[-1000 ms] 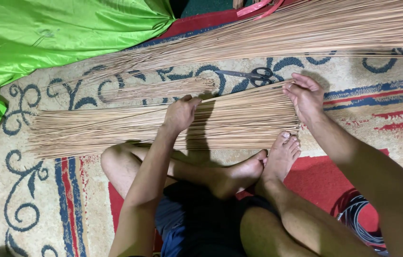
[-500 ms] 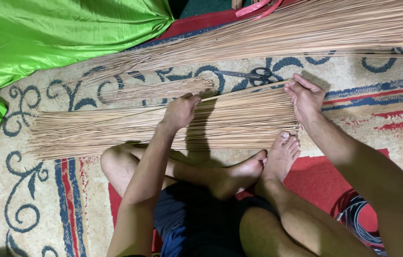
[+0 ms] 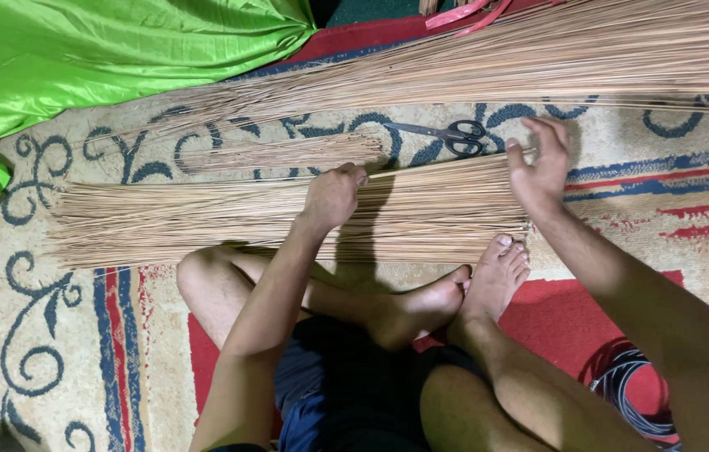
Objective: Cutting and arranging thin wooden sticks to weave a mat or bundle
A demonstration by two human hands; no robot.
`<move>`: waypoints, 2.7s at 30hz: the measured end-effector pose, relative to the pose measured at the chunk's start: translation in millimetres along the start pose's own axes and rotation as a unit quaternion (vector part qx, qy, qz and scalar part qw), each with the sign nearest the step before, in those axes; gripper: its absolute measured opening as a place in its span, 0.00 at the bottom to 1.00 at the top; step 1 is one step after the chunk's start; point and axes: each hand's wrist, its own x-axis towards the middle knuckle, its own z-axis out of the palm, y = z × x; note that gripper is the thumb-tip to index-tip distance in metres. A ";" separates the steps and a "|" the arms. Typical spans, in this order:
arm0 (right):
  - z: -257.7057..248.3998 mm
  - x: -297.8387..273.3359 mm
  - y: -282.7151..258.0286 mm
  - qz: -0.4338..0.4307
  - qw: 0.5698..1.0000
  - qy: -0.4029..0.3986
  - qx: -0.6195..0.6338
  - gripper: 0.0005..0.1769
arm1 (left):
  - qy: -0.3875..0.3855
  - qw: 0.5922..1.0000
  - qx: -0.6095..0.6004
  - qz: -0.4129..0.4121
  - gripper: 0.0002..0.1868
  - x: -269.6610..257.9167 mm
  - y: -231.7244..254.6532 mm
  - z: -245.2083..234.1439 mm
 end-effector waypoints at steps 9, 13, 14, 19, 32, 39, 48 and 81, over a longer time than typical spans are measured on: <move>77.6 -45.8 -72.5 -0.157 0.901 -0.391 -0.100 0.15 | 0.033 0.995 0.068 0.069 0.15 -1.5 79.7 -6.8; 71.2 -46.8 -79.7 -0.112 0.898 -0.425 -0.030 0.08 | 0.039 0.992 0.092 0.083 0.10 -5.6 83.0 -13.9; 65.6 -43.4 -83.5 -0.096 0.895 -0.435 -0.012 0.07 | 0.064 0.989 0.085 0.105 0.09 -9.4 82.2 -18.2; 40.8 -42.1 -39.8 -0.057 0.877 -0.475 0.036 0.09 | 0.036 0.988 0.053 0.141 0.12 -22.0 27.2 -13.3; 49.0 -20.0 -111.4 -0.043 0.863 -0.503 -0.006 0.09 | 0.000 0.994 0.057 0.095 0.15 -12.2 67.1 -5.3; 28.3 -26.9 -50.7 -0.065 0.869 -0.486 -0.062 0.06 | 0.013 0.995 0.042 0.093 0.12 -29.7 27.7 -25.1; 18.5 -16.3 -58.3 -0.061 0.866 -0.493 -0.056 0.06 | -0.012 0.997 -0.012 0.078 0.13 -32.3 22.2 -12.4; 2.0 -20.3 -67.7 -0.028 0.861 -0.504 -0.063 0.09 | 0.034 0.995 -0.003 0.097 0.13 -29.5 43.0 -19.6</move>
